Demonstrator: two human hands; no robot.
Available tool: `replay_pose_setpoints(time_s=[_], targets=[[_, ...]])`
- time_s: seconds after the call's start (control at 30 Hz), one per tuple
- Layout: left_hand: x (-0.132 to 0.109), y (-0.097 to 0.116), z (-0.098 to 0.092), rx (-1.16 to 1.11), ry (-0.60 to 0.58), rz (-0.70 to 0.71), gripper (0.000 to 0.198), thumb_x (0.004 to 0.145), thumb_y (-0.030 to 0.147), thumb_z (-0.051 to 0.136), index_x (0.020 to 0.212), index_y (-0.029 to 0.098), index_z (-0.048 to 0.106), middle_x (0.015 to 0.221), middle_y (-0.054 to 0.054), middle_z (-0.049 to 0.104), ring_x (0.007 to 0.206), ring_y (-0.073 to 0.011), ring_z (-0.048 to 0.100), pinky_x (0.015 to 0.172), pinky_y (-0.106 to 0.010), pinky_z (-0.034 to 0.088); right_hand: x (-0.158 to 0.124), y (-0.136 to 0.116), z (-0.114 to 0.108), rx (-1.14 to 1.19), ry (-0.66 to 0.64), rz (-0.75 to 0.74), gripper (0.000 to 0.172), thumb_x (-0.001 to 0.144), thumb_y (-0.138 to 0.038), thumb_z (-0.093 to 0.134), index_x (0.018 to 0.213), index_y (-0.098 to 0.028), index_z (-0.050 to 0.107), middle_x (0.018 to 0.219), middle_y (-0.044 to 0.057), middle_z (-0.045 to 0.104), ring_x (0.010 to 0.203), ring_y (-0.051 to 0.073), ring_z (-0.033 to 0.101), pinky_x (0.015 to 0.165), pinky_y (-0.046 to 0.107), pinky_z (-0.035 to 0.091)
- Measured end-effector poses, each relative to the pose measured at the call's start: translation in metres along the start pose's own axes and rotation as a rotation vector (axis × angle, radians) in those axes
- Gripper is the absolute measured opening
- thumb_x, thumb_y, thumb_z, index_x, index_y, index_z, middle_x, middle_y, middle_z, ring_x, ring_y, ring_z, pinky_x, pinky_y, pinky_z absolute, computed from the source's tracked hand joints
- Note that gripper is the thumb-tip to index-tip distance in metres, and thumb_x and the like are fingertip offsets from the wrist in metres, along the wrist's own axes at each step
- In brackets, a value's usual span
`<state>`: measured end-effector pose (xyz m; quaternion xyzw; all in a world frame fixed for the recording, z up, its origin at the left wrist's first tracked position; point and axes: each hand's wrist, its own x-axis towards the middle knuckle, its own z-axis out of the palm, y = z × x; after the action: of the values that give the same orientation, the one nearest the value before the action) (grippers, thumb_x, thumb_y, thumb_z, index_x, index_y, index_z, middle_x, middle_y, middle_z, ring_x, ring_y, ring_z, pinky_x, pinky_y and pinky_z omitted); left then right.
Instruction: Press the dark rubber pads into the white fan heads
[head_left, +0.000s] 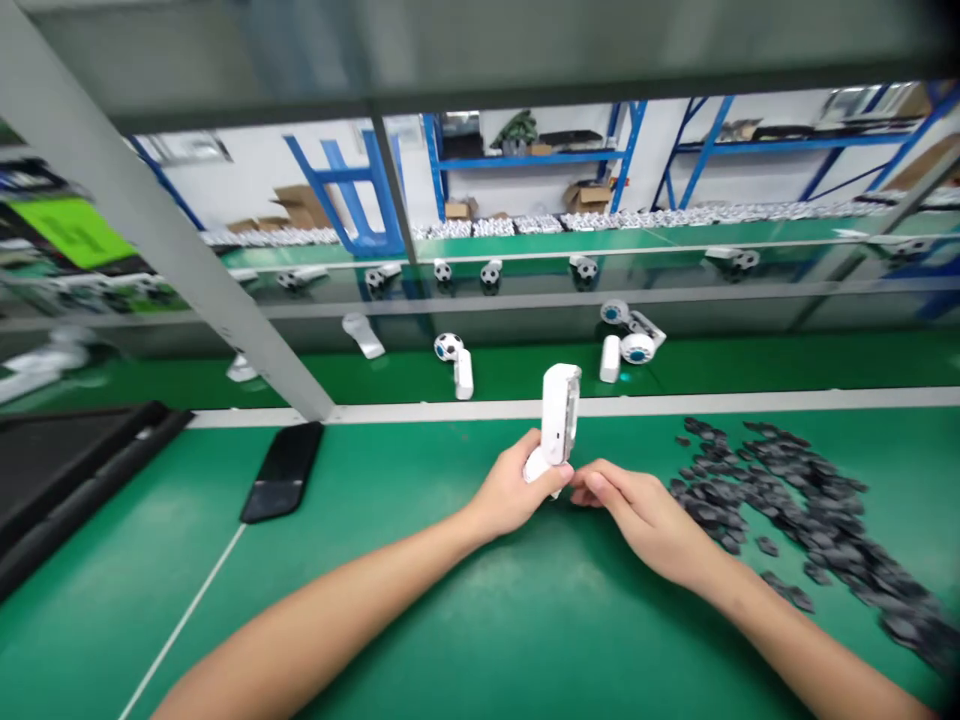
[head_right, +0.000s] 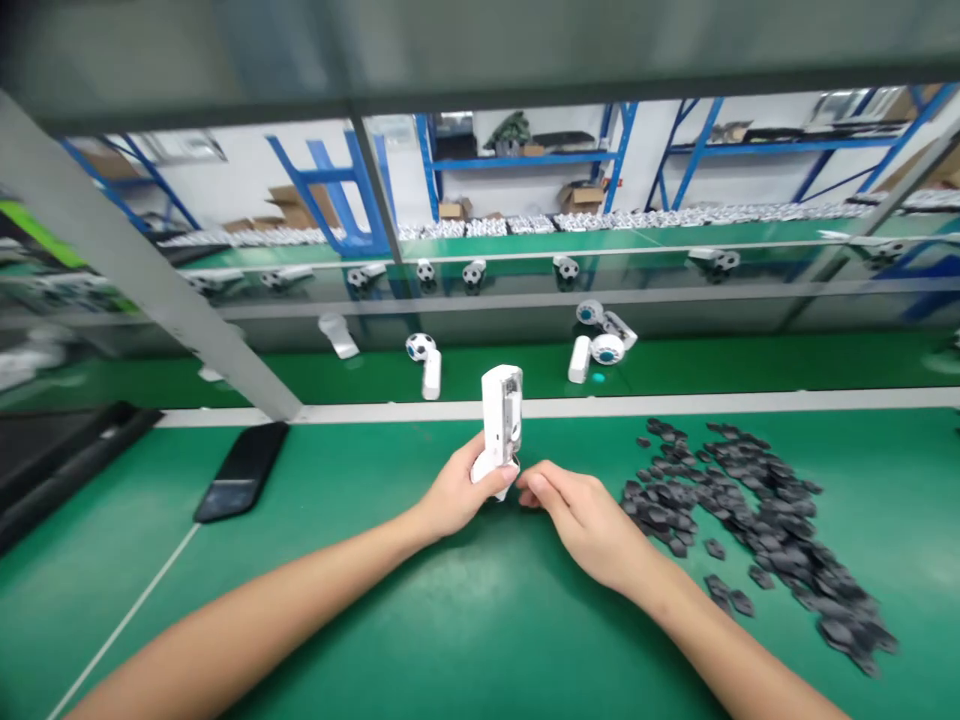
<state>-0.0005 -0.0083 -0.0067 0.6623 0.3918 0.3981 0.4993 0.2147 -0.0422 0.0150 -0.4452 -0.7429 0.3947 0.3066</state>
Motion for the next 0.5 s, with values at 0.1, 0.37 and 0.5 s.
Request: replay_pose_setpoints(time_s=[0.1, 0.37, 0.5], targets=[[0.013, -0.004, -0.015, 0.031, 0.166, -0.092, 0.045, 0.086, 0.054, 0.069, 0.111, 0.017, 0.066, 0.092, -0.006, 0.069, 0.069, -0.0173, 0.060, 0.059, -0.028, 0.049, 0.000, 0.011, -0.016, -0.074, 0.029, -0.016, 0.036, 0.109, -0.048, 0.040, 0.109, -0.028, 0.070, 0.100, 0.004, 0.077, 0.096, 0.026, 0.072, 0.088, 0.037, 0.054], [0.056, 0.010, -0.126, 0.422, 0.529, -0.299, 0.062, 0.091, 0.063, 0.050, 0.135, 0.018, 0.049, 0.105, -0.010, 0.067, 0.068, -0.0183, 0.063, 0.061, -0.029, 0.051, 0.004, 0.046, -0.098, -0.260, 0.331, 0.061, 0.037, 0.108, -0.047, 0.040, 0.106, -0.024, 0.069, 0.096, 0.005, 0.078, 0.088, 0.025, 0.071, 0.083, 0.037, 0.051], [0.065, 0.019, -0.179, 0.747, 0.589, -0.459, 0.075, 0.080, 0.057, 0.067, 0.137, 0.010, 0.050, 0.119, -0.025, 0.068, 0.100, -0.0436, 0.068, 0.083, -0.050, 0.052, 0.005, 0.050, -0.110, -0.352, 0.312, 0.101, 0.029, 0.105, -0.041, 0.048, 0.102, -0.023, 0.072, 0.099, 0.007, 0.079, 0.089, 0.026, 0.072, 0.083, 0.036, 0.051]])
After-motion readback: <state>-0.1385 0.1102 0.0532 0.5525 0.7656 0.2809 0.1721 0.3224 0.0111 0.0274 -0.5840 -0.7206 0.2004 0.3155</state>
